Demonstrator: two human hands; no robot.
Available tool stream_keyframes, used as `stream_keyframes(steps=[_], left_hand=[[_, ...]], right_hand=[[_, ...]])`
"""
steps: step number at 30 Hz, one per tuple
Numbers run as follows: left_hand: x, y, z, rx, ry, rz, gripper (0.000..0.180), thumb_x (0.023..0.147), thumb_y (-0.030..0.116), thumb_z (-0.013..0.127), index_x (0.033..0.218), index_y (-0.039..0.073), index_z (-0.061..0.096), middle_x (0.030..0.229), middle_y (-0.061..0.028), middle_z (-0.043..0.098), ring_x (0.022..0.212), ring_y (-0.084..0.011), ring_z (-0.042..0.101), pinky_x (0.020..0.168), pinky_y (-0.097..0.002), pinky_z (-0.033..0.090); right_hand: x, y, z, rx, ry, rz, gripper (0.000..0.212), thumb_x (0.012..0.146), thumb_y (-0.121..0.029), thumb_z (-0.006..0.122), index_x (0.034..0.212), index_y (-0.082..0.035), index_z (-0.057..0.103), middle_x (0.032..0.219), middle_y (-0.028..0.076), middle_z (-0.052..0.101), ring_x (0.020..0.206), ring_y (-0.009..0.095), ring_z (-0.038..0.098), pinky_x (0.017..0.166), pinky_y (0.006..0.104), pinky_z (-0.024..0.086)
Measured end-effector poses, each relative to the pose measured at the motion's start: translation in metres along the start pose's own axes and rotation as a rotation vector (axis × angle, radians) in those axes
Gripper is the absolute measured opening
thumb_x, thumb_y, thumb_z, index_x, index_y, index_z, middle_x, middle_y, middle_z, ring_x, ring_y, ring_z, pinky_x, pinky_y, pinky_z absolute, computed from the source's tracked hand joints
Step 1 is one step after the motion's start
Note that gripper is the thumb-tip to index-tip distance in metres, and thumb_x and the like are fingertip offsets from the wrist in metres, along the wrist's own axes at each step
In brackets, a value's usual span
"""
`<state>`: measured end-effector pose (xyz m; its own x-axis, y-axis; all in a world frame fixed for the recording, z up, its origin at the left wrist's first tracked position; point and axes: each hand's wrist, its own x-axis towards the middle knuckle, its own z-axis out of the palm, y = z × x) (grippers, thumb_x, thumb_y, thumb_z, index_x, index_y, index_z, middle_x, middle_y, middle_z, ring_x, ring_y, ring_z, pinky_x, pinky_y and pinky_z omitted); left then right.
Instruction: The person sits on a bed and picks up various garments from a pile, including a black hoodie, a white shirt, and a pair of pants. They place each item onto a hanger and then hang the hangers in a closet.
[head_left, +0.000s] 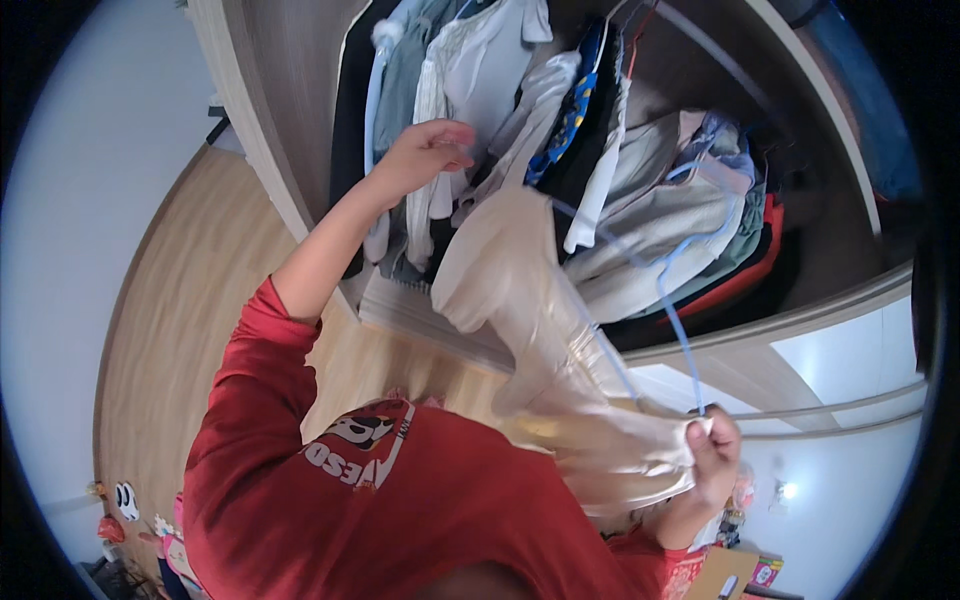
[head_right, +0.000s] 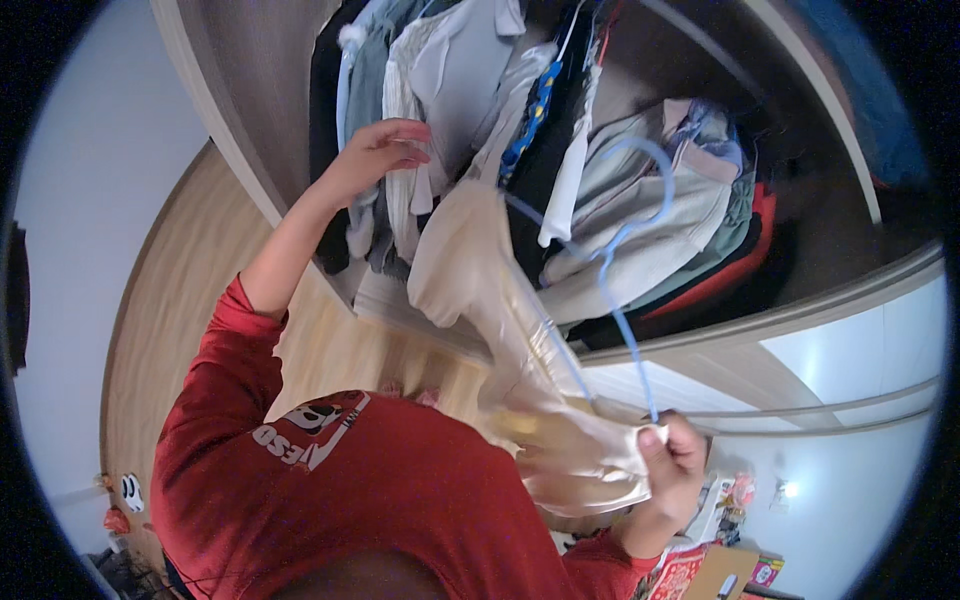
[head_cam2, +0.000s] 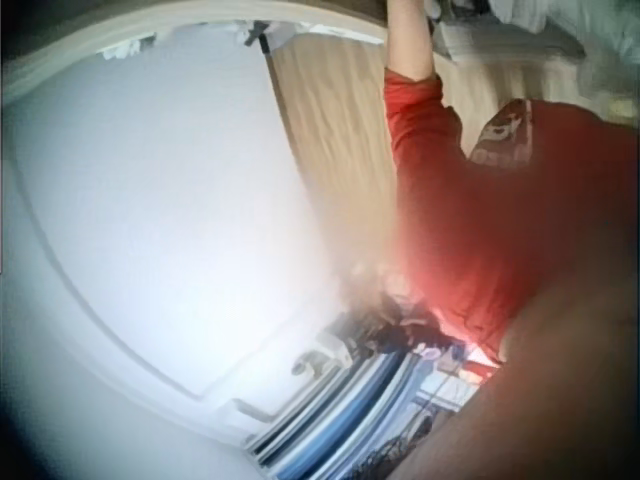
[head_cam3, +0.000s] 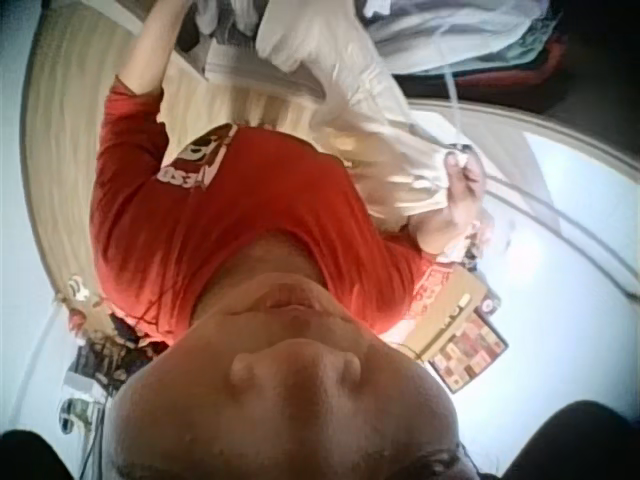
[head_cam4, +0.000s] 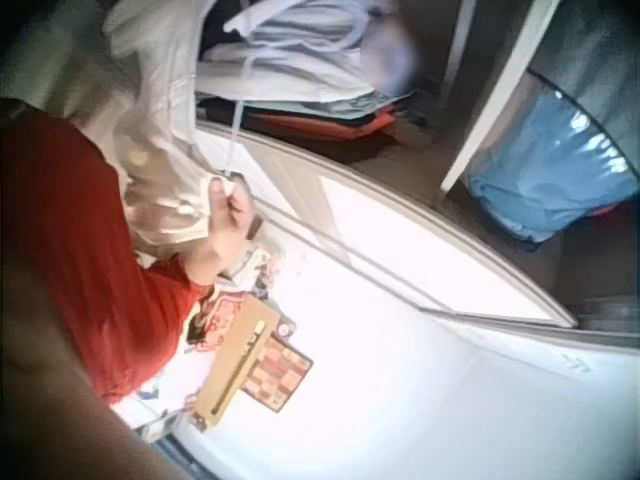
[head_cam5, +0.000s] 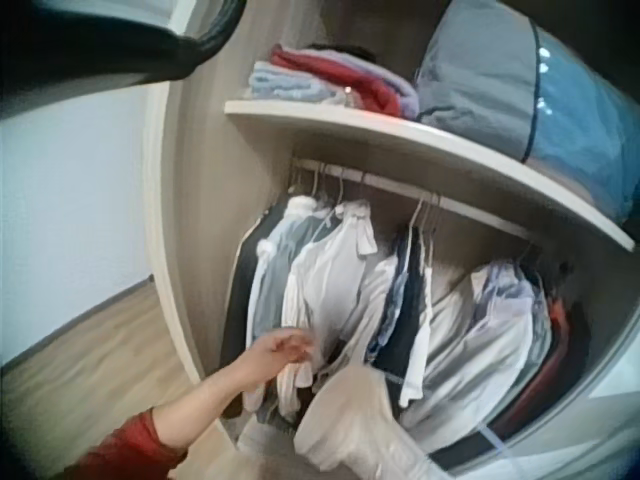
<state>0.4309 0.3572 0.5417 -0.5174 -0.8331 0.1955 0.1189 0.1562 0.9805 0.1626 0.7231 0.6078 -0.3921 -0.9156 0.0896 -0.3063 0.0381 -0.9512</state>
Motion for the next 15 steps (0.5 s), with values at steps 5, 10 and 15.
stream_keyframes(steps=[5,10,15], left_hand=[[0.048,0.000,0.007,0.524,0.288,0.396,0.028,0.074,-0.001,0.048,0.102,-0.003,0.051,0.100,-0.0136,0.055,0.091,-0.0244,0.056,0.080,-0.0310,0.042],[0.093,0.020,0.002,0.818,0.604,0.758,0.036,0.070,0.004,0.053,0.104,-0.008,0.048,0.105,-0.0246,0.050,0.100,-0.0365,0.047,0.088,-0.0378,0.037],[0.156,0.047,-0.005,0.929,0.558,0.411,0.060,0.066,0.019,0.062,0.114,-0.010,0.040,0.107,-0.0278,0.050,0.093,-0.0394,0.052,0.082,-0.0391,0.042]], right_hand=[[0.001,0.013,0.000,0.038,-0.042,0.029,0.025,0.076,-0.018,0.064,0.064,-0.007,0.046,0.063,-0.006,0.042,0.059,0.004,0.034,0.053,0.0184,0.025],[-0.006,0.027,-0.010,0.121,-0.049,0.035,0.021,0.079,-0.018,0.061,0.073,0.000,0.052,0.064,-0.002,0.048,0.059,0.004,0.041,0.054,0.0188,0.031],[-0.005,0.032,0.006,0.132,0.024,0.034,0.018,0.076,-0.017,0.064,0.076,-0.001,0.054,0.067,-0.003,0.048,0.060,0.005,0.040,0.055,0.0190,0.031]])
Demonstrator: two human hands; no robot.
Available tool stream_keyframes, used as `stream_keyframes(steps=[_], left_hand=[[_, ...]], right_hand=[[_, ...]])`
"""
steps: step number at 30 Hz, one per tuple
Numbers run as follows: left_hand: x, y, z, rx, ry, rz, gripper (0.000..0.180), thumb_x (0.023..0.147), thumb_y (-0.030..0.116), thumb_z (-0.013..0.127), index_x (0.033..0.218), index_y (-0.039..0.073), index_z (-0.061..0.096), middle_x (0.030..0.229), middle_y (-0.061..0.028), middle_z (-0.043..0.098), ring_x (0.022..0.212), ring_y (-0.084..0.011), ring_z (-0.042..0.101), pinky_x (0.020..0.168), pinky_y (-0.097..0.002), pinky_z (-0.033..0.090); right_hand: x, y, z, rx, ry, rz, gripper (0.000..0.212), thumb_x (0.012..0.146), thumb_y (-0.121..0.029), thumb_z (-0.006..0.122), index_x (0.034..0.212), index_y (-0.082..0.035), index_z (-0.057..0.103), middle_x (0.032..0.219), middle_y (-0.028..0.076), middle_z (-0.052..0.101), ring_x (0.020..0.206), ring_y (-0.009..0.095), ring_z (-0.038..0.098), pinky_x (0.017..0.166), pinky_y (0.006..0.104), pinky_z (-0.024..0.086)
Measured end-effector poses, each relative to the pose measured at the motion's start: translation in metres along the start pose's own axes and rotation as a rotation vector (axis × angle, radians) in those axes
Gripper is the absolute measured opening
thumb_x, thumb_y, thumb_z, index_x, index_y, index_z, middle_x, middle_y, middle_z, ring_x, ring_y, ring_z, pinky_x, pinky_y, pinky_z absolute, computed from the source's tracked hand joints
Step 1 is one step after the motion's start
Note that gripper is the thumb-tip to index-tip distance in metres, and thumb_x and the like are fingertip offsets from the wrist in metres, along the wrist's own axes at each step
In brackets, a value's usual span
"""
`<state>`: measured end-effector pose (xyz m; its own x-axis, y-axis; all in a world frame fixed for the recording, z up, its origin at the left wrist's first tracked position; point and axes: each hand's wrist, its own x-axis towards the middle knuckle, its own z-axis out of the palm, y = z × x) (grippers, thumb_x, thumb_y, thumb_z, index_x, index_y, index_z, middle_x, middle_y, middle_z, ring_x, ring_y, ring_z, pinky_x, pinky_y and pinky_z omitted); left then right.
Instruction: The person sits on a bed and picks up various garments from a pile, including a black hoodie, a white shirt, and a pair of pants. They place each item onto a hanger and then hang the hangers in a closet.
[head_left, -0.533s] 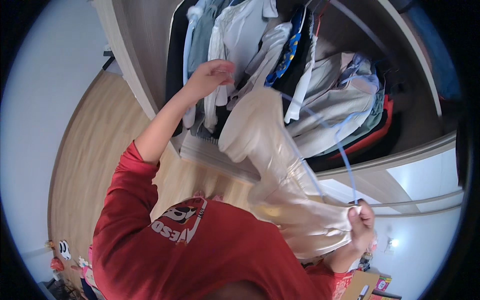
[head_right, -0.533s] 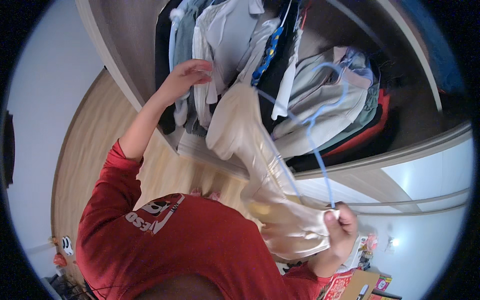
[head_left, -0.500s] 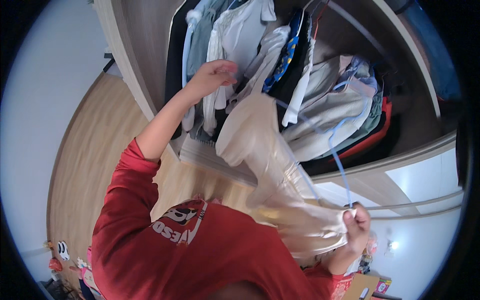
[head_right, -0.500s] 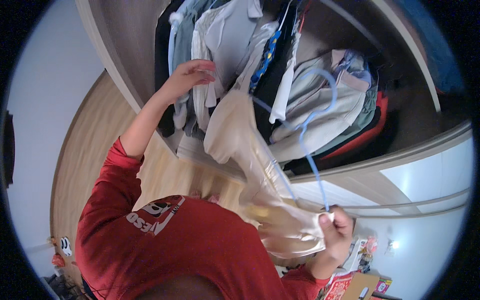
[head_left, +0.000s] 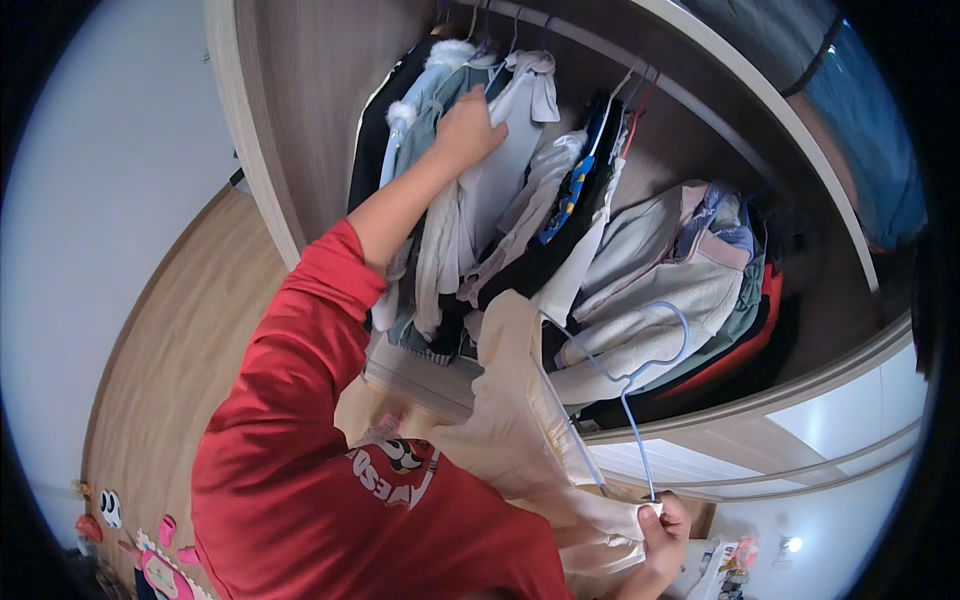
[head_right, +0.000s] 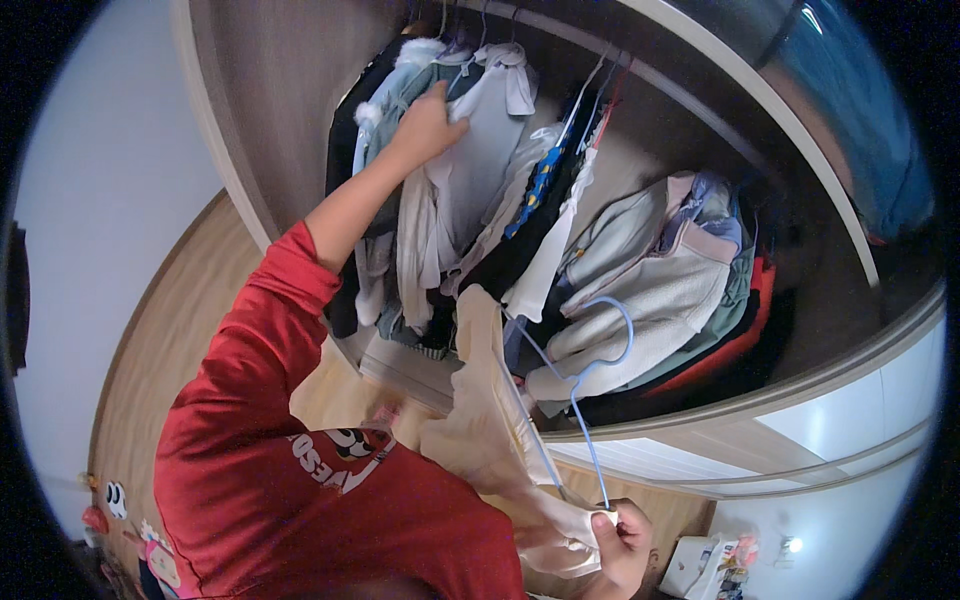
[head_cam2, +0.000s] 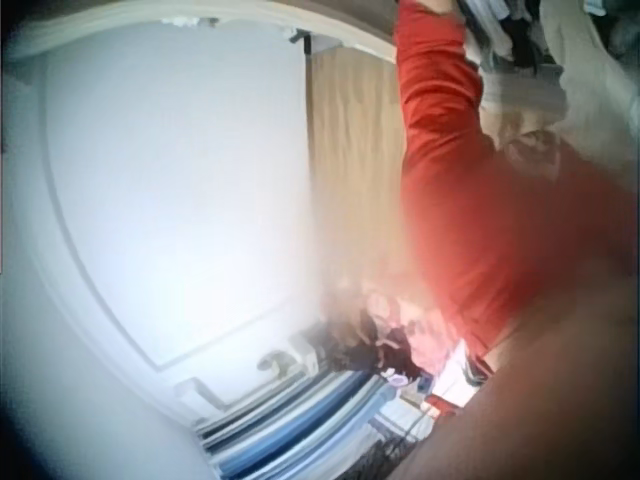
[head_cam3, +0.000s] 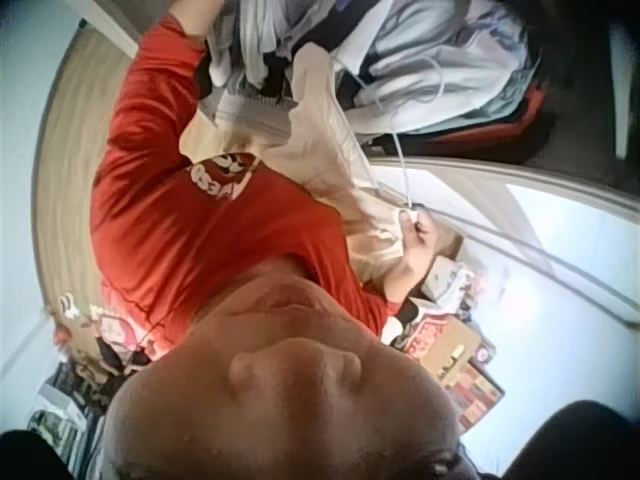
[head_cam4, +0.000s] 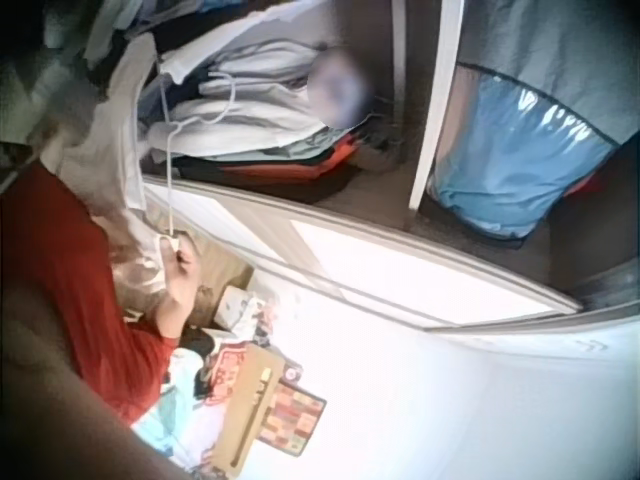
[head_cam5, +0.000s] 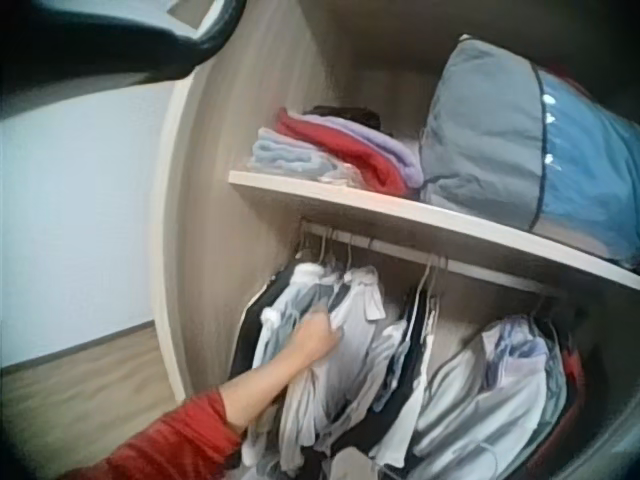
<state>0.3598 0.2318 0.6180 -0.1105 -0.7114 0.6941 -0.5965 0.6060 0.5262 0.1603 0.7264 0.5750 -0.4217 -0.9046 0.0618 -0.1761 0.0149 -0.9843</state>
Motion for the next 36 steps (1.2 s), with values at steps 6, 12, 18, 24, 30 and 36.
stream_keyframes(steps=[6,12,18,24,30,36], left_hand=[[0.045,-0.023,0.054,-0.279,-0.422,-0.287,0.047,0.063,0.009,0.058,0.105,-0.008,0.045,0.095,-0.0215,0.056,0.087,-0.0274,0.057,0.070,-0.0345,0.046],[0.024,0.057,0.147,-0.839,-0.704,-0.052,0.044,0.063,0.005,0.058,0.105,-0.003,0.048,0.095,-0.0161,0.055,0.091,-0.0247,0.052,0.076,-0.0346,0.043],[0.013,0.100,0.158,-0.725,-0.825,-0.096,0.067,0.068,0.026,0.067,0.119,-0.005,0.038,0.115,-0.0215,0.047,0.105,-0.0290,0.046,0.090,-0.0340,0.036],[0.006,-0.030,0.078,-0.830,-0.488,-0.237,0.040,0.085,0.037,0.047,0.106,0.004,0.052,0.100,-0.0062,0.057,0.088,-0.0141,0.054,0.075,-0.0267,0.042],[-0.053,-0.139,0.094,-0.887,-0.425,-0.539,0.042,0.084,0.037,0.049,0.108,0.002,0.050,0.098,-0.0061,0.056,0.092,-0.0131,0.050,0.076,-0.0260,0.040],[-0.081,-0.133,0.152,-0.780,-0.768,-0.370,0.043,0.079,0.036,0.056,0.108,0.005,0.054,0.090,-0.0075,0.061,0.081,-0.0205,0.056,0.073,-0.0335,0.044]], right_hand=[[0.008,0.015,0.027,0.035,0.013,0.050,0.017,0.076,-0.009,0.063,0.090,-0.001,0.058,0.076,0.001,0.055,0.065,0.006,0.046,0.058,0.0178,0.034],[0.007,0.016,0.056,0.111,-0.088,0.157,0.015,0.077,-0.007,0.061,0.090,0.001,0.058,0.079,0.004,0.059,0.068,0.008,0.051,0.062,0.0190,0.038],[0.039,0.015,0.100,0.061,-0.090,0.172,0.015,0.080,-0.002,0.056,0.095,0.001,0.058,0.081,0.002,0.059,0.070,0.005,0.050,0.061,0.0162,0.037],[0.084,-0.013,0.140,0.135,-0.108,0.078,0.015,0.082,-0.007,0.057,0.094,-0.001,0.057,0.075,-0.001,0.056,0.064,0.003,0.048,0.055,0.0163,0.036],[0.131,-0.058,0.182,0.199,0.101,-0.158,0.017,0.084,-0.014,0.055,0.096,-0.002,0.056,0.078,-0.002,0.054,0.069,0.003,0.044,0.063,0.0151,0.033],[0.188,-0.073,0.217,0.132,0.220,-0.304,0.015,0.086,-0.010,0.050,0.098,-0.003,0.055,0.074,-0.006,0.049,0.061,0.000,0.037,0.054,0.0144,0.028]])
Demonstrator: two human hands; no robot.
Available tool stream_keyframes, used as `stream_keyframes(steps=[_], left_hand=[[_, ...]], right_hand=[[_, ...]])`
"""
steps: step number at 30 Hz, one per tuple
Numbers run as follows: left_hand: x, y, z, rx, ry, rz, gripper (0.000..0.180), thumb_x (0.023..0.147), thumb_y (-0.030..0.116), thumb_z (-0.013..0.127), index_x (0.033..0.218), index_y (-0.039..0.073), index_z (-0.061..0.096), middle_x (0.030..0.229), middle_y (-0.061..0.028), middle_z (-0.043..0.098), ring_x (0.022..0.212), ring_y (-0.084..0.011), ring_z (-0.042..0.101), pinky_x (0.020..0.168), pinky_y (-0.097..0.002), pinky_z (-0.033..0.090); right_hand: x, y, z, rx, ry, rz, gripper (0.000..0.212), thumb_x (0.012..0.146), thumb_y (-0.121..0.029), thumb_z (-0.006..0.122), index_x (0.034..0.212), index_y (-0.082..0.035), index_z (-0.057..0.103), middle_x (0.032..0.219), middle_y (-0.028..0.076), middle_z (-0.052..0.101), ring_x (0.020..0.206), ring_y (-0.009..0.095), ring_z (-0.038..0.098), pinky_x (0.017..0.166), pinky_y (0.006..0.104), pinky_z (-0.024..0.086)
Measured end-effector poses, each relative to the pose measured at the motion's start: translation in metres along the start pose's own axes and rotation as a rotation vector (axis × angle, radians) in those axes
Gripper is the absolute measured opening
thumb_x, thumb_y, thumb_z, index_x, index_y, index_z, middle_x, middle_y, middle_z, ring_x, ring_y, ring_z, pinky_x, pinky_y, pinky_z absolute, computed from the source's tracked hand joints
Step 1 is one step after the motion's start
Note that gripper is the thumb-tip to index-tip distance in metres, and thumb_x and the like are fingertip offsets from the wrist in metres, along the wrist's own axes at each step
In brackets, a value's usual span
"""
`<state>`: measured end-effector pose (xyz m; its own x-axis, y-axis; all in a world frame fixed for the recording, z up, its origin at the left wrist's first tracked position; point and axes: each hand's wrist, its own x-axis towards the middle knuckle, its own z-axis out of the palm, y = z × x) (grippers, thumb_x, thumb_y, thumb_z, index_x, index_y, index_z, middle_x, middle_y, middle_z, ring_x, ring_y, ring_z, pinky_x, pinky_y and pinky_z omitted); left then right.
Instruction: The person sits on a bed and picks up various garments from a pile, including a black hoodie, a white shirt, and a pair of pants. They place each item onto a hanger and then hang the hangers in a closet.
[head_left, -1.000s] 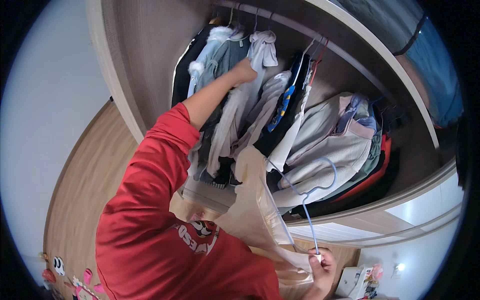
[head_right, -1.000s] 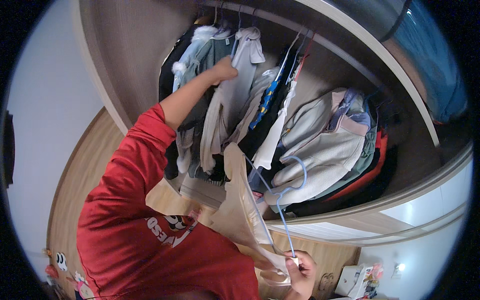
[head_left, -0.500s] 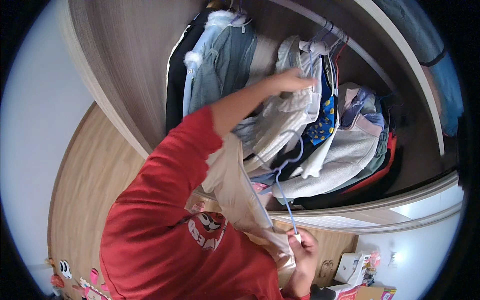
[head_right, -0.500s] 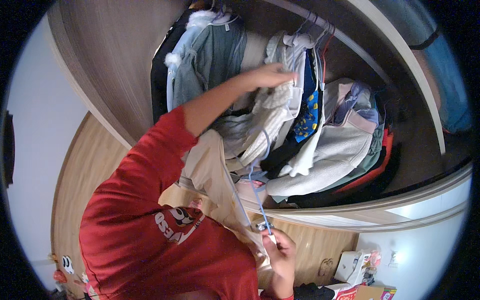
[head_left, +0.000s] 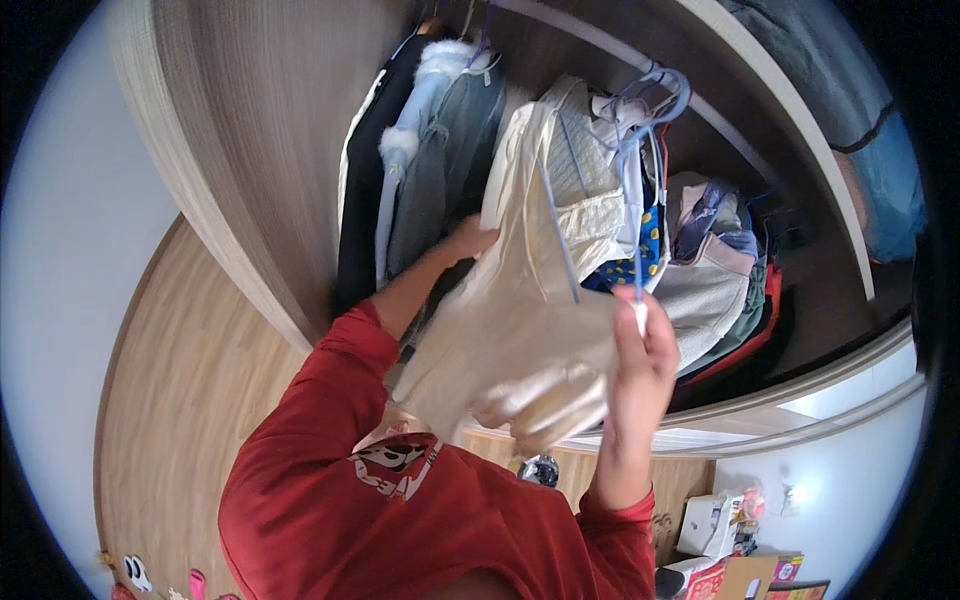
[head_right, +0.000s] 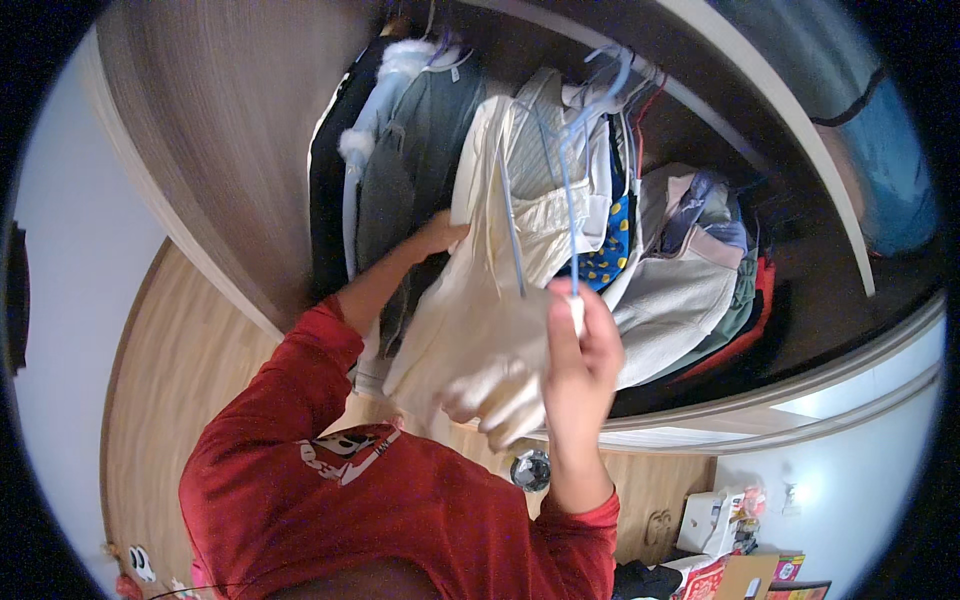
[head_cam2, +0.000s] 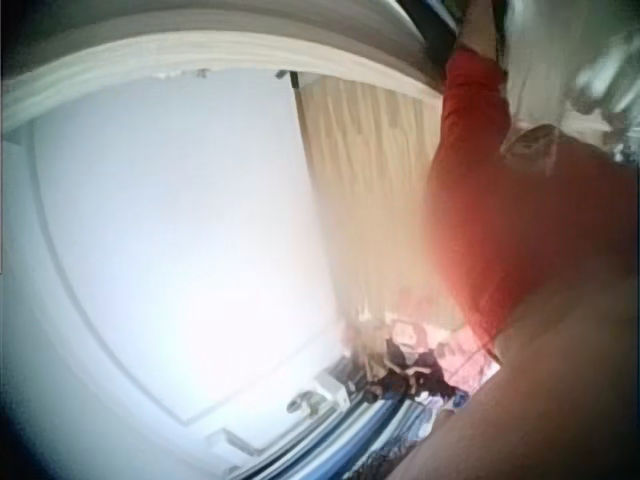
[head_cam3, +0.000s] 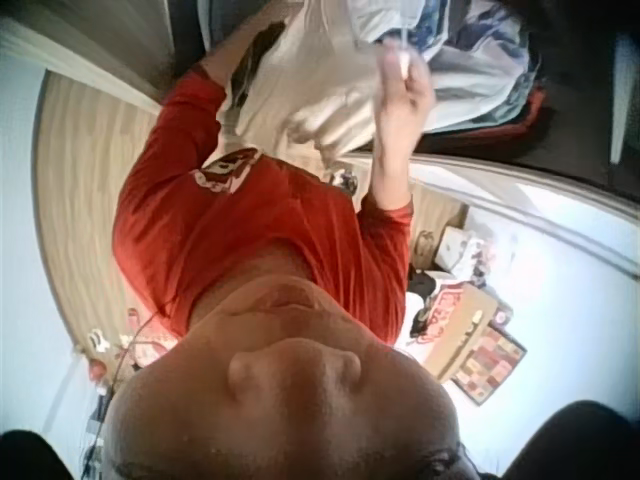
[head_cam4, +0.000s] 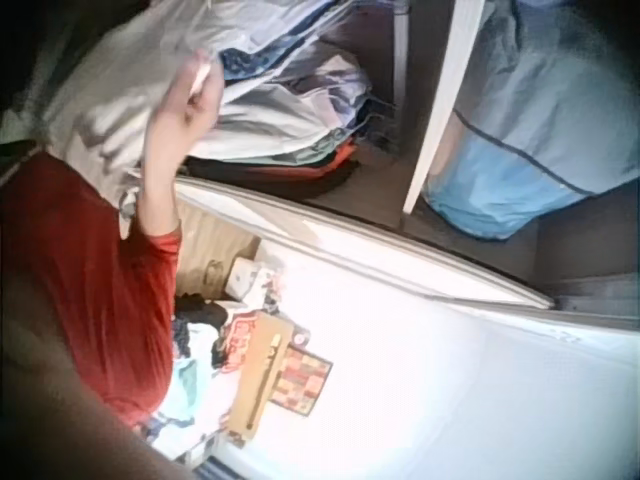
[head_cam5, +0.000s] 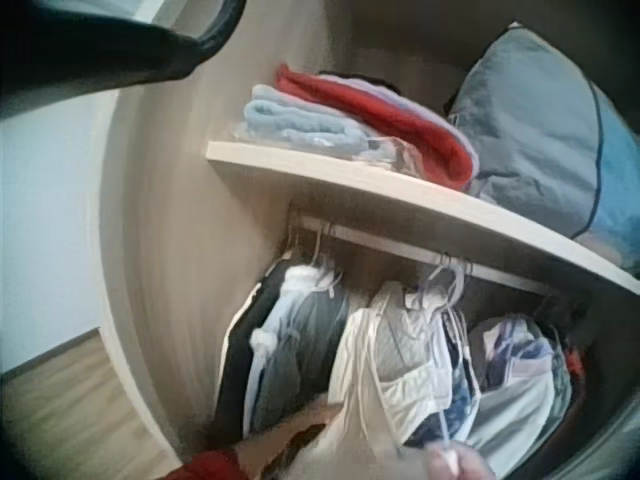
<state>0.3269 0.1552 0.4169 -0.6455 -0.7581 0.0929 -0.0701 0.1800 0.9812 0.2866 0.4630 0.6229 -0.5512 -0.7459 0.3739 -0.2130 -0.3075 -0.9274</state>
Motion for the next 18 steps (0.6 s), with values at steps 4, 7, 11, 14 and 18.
stream_keyframes(steps=[4,7,11,14,18], left_hand=[[0.076,-0.017,0.001,0.169,0.577,0.207,0.027,0.078,0.023,0.055,0.093,0.001,0.059,0.085,-0.0209,0.060,0.081,-0.0362,0.057,0.069,-0.0404,0.045],[0.104,0.076,0.005,0.176,0.734,0.272,0.026,0.077,0.023,0.055,0.083,-0.002,0.059,0.080,-0.0230,0.058,0.079,-0.0394,0.056,0.068,-0.0440,0.043],[0.165,0.118,-0.025,0.140,0.889,0.319,0.031,0.079,0.027,0.053,0.082,-0.004,0.059,0.078,-0.0232,0.059,0.074,-0.0366,0.059,0.064,-0.0403,0.044],[0.190,0.076,-0.069,0.218,0.851,0.144,0.040,0.075,0.028,0.054,0.107,0.004,0.052,0.107,-0.0228,0.052,0.100,-0.0385,0.049,0.085,-0.0406,0.039],[0.153,0.003,-0.044,0.284,0.599,0.022,0.041,0.075,0.028,0.054,0.108,0.004,0.051,0.107,-0.0225,0.052,0.100,-0.0379,0.049,0.085,-0.0402,0.039]], right_hand=[[0.041,0.019,0.040,0.068,-0.004,-0.124,0.013,0.085,-0.008,0.051,0.095,-0.003,0.056,0.070,-0.008,0.045,0.059,0.000,0.032,0.052,0.0145,0.025],[0.082,0.026,0.042,-0.027,0.064,-0.193,0.015,0.086,-0.011,0.050,0.095,-0.001,0.055,0.070,-0.006,0.047,0.059,0.001,0.035,0.053,0.0145,0.028],[0.130,0.039,0.064,-0.102,0.058,-0.268,0.017,0.086,-0.013,0.050,0.095,-0.001,0.056,0.071,-0.003,0.051,0.063,0.004,0.041,0.057,0.0182,0.034],[0.160,0.050,0.088,-0.187,0.076,-0.348,0.018,0.086,-0.016,0.050,0.093,0.000,0.057,0.071,0.000,0.054,0.066,0.007,0.045,0.060,0.0214,0.037],[0.188,0.088,0.087,-0.436,0.131,-0.384,0.018,0.085,-0.017,0.052,0.088,0.000,0.057,0.064,0.004,0.052,0.062,0.009,0.046,0.058,0.0243,0.038]])
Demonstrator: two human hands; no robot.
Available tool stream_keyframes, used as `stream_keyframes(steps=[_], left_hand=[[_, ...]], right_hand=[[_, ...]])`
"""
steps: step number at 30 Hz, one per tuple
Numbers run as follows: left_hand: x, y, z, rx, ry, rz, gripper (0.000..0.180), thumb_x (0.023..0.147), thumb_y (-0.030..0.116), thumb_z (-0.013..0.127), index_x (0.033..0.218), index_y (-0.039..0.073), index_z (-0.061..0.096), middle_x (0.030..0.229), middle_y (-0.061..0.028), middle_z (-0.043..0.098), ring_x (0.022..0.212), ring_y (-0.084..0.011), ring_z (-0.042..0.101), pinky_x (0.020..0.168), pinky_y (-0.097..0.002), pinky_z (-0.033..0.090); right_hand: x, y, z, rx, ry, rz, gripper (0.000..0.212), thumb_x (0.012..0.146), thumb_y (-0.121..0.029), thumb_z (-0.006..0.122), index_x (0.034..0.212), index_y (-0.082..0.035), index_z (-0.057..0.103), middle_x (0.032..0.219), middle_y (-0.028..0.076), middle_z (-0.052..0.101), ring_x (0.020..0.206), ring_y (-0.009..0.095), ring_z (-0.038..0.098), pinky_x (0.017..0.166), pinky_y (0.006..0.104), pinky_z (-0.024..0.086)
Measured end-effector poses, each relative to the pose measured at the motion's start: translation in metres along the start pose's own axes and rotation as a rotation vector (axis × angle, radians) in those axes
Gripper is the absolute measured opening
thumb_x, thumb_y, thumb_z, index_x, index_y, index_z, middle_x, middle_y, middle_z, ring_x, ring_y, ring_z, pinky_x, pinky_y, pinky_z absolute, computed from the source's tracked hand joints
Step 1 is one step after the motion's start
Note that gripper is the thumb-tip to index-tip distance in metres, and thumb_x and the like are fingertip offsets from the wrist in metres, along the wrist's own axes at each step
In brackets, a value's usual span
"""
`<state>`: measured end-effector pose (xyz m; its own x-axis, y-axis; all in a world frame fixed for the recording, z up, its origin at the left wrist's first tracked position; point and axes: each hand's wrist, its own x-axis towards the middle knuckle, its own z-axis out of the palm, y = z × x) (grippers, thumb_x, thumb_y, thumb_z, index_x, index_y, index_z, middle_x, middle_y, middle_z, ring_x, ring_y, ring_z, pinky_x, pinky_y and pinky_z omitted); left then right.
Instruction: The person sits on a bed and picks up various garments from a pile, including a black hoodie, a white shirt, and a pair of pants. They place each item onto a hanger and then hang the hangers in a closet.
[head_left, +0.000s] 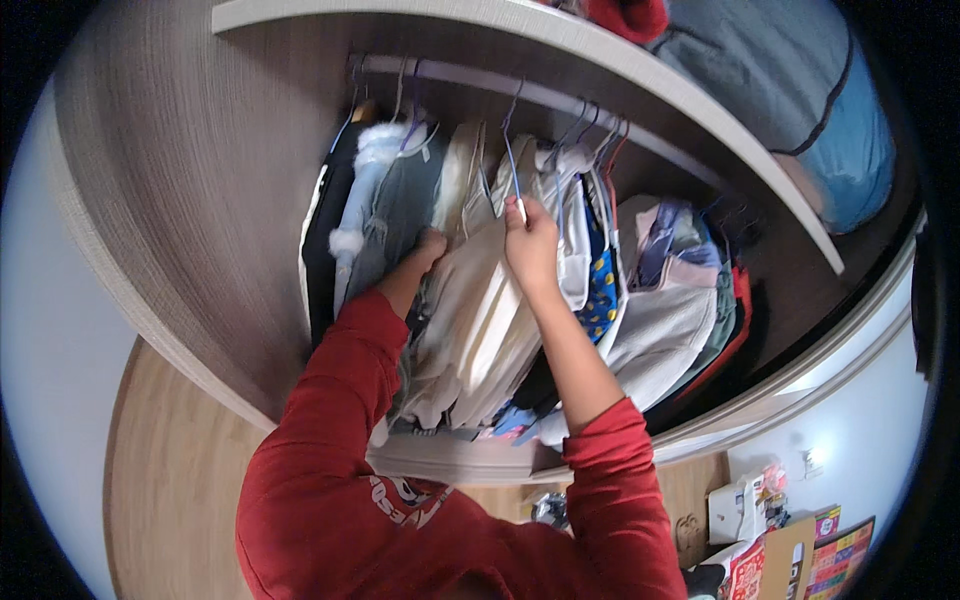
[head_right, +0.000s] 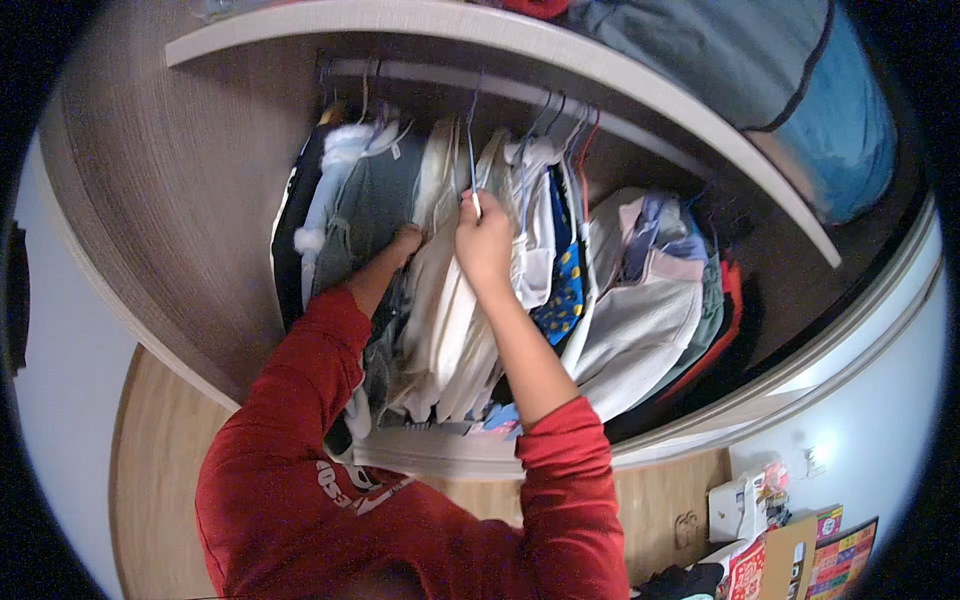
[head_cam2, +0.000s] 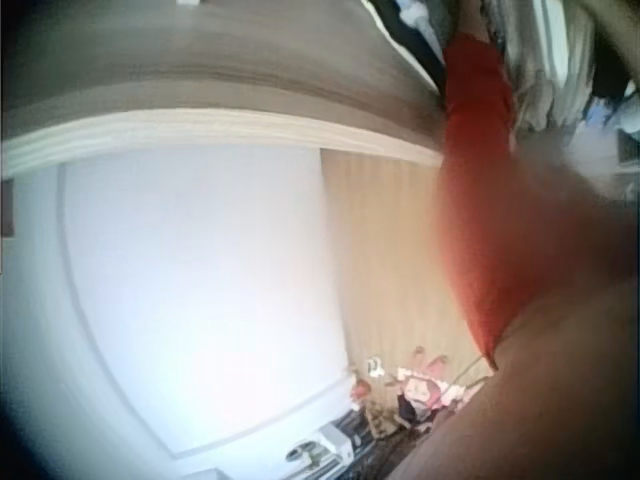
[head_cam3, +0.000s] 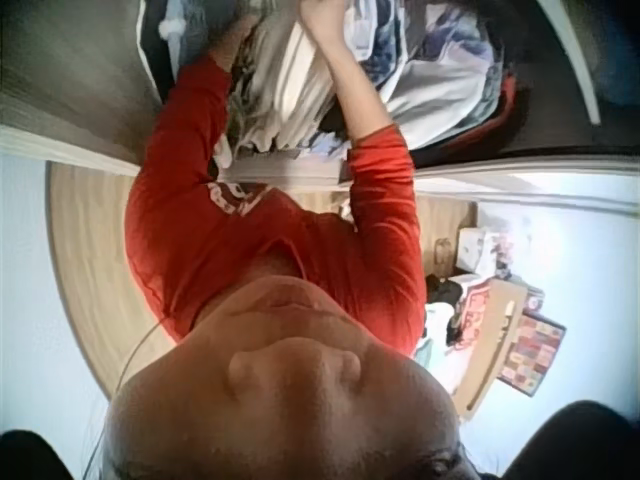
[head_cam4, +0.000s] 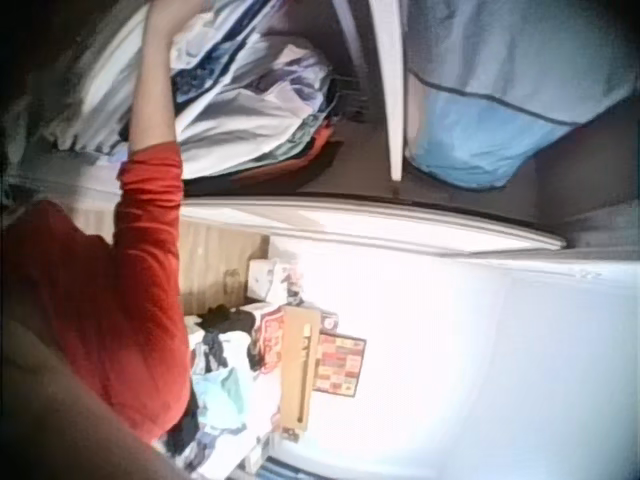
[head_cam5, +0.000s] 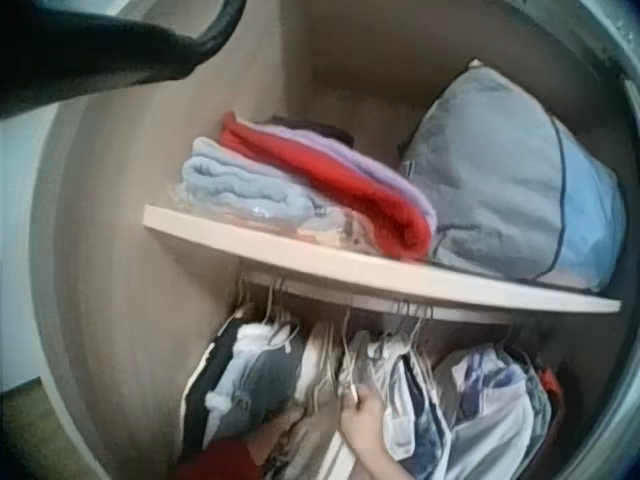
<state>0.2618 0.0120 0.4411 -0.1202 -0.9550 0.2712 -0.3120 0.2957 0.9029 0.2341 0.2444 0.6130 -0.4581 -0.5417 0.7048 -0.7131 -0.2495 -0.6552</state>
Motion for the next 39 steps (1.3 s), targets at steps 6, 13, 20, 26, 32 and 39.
stream_keyframes(steps=[6,13,20,26,32,39], left_hand=[[-0.097,-0.081,-0.025,-0.001,-0.216,-0.056,0.041,0.075,0.027,0.055,0.109,0.004,0.050,0.108,-0.0220,0.051,0.101,-0.0369,0.048,0.086,-0.0395,0.039],[-0.190,-0.125,-0.028,-0.005,-0.373,-0.117,0.042,0.076,0.027,0.055,0.111,0.004,0.049,0.110,-0.0214,0.051,0.102,-0.0358,0.048,0.086,-0.0387,0.038],[-0.227,-0.115,0.025,-0.014,-0.415,-0.114,0.043,0.076,0.026,0.055,0.112,0.004,0.048,0.111,-0.0208,0.050,0.103,-0.0347,0.048,0.087,-0.0379,0.038],[-0.235,-0.101,0.062,-0.006,-0.382,-0.125,0.044,0.076,0.026,0.055,0.113,0.004,0.047,0.112,-0.0202,0.050,0.103,-0.0337,0.047,0.087,-0.0373,0.038],[-0.227,-0.096,0.067,0.009,-0.337,-0.117,0.045,0.076,0.025,0.055,0.114,0.004,0.046,0.113,-0.0197,0.049,0.104,-0.0328,0.047,0.088,-0.0366,0.038],[-0.221,-0.105,0.036,0.032,-0.349,-0.109,0.046,0.077,0.025,0.055,0.116,0.004,0.045,0.114,-0.0191,0.048,0.105,-0.0317,0.047,0.088,-0.0358,0.038]], right_hand=[[-0.005,0.023,0.012,0.040,-0.025,0.071,0.019,0.083,-0.017,0.053,0.089,0.001,0.058,0.066,0.013,0.056,0.061,0.017,0.051,0.060,0.0294,0.041],[-0.001,0.012,0.004,-0.288,-0.225,0.129,0.032,0.078,-0.021,0.049,0.089,0.008,0.057,0.082,0.031,0.056,0.085,0.042,0.055,0.079,0.0426,0.042],[-0.003,-0.002,0.000,-0.267,-0.191,0.069,0.030,0.080,-0.019,0.045,0.078,0.009,0.056,0.079,0.031,0.055,0.082,0.045,0.053,0.077,0.0458,0.041],[-0.006,-0.008,-0.003,-0.248,-0.230,0.096,0.028,0.081,-0.018,0.044,0.084,0.008,0.054,0.080,0.032,0.055,0.082,0.046,0.052,0.076,0.0455,0.041],[-0.006,-0.006,-0.009,-0.173,-0.235,0.138,0.025,0.082,-0.017,0.047,0.083,0.006,0.053,0.074,0.026,0.055,0.075,0.039,0.053,0.069,0.0401,0.041],[-0.015,-0.008,0.022,-0.012,-0.184,0.074,0.022,0.082,-0.013,0.045,0.082,0.007,0.052,0.072,0.029,0.055,0.073,0.044,0.054,0.065,0.0448,0.042]])
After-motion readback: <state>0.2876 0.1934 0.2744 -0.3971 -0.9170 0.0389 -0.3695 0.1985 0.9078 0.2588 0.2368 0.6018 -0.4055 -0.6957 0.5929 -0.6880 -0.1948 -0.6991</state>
